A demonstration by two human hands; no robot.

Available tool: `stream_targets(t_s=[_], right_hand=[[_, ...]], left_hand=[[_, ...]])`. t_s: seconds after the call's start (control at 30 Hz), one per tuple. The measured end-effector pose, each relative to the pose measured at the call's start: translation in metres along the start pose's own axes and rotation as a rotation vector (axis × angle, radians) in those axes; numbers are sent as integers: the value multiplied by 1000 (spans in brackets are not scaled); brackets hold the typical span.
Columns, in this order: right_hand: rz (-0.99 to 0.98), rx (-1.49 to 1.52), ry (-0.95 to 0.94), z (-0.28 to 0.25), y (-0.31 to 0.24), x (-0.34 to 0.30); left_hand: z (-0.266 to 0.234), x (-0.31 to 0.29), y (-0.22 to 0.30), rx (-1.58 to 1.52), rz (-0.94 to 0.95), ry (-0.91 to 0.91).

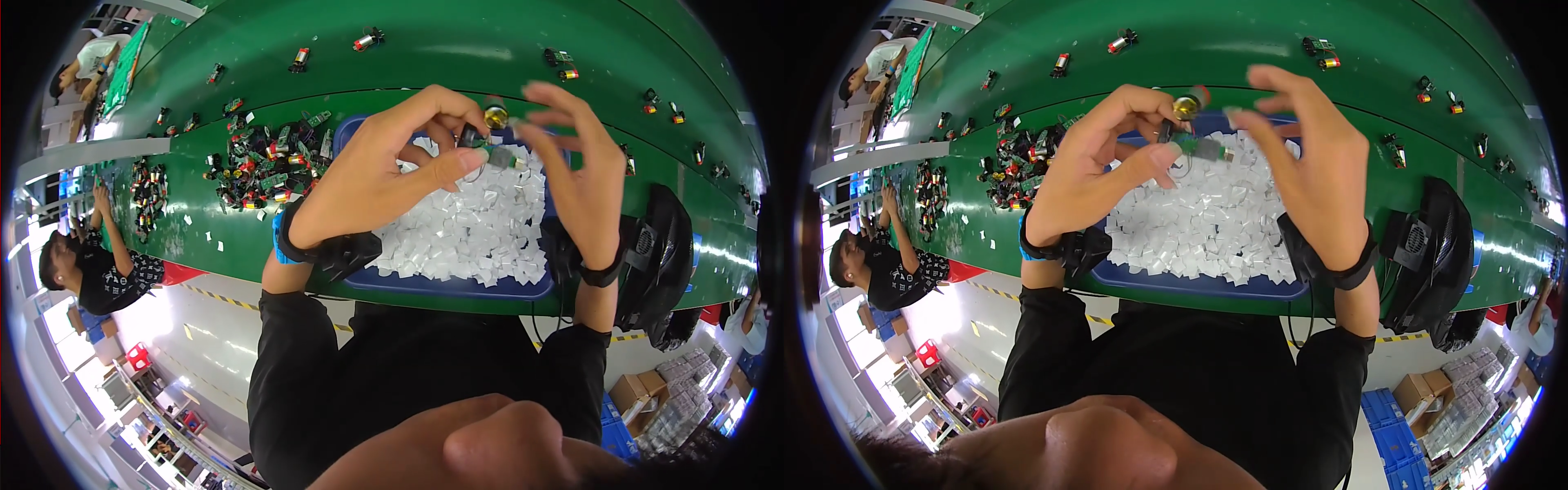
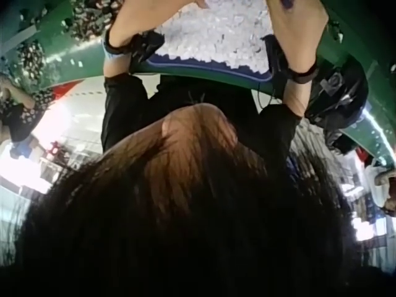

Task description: The person picks up a circuit board and a battery, fits them together, and wraps a white adhesive strip around the joined parts. The assembled unit is then placed on the green workbench, and the process is repeated with additional components.

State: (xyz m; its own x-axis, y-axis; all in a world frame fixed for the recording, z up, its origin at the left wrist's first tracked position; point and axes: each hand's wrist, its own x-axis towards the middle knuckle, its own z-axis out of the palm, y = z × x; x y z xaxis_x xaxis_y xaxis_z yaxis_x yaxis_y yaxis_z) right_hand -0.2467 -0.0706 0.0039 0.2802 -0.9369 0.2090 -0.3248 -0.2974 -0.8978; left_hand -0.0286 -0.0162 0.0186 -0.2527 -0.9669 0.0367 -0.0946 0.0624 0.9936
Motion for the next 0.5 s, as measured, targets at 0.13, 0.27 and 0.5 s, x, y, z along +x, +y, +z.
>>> stream_targets(t_s=[0.13,0.27,0.5], right_hand=[[-141,72,-127,0,-5,1],[-219,147,-394,-7,-9,-1],[-230,95,-280,0,-10,-10]], left_hand=[[1,-1,-1,-100,-43,-52],[5,-3,-3,-43,-72,-38],[17,-3,-10,417,27,105]])
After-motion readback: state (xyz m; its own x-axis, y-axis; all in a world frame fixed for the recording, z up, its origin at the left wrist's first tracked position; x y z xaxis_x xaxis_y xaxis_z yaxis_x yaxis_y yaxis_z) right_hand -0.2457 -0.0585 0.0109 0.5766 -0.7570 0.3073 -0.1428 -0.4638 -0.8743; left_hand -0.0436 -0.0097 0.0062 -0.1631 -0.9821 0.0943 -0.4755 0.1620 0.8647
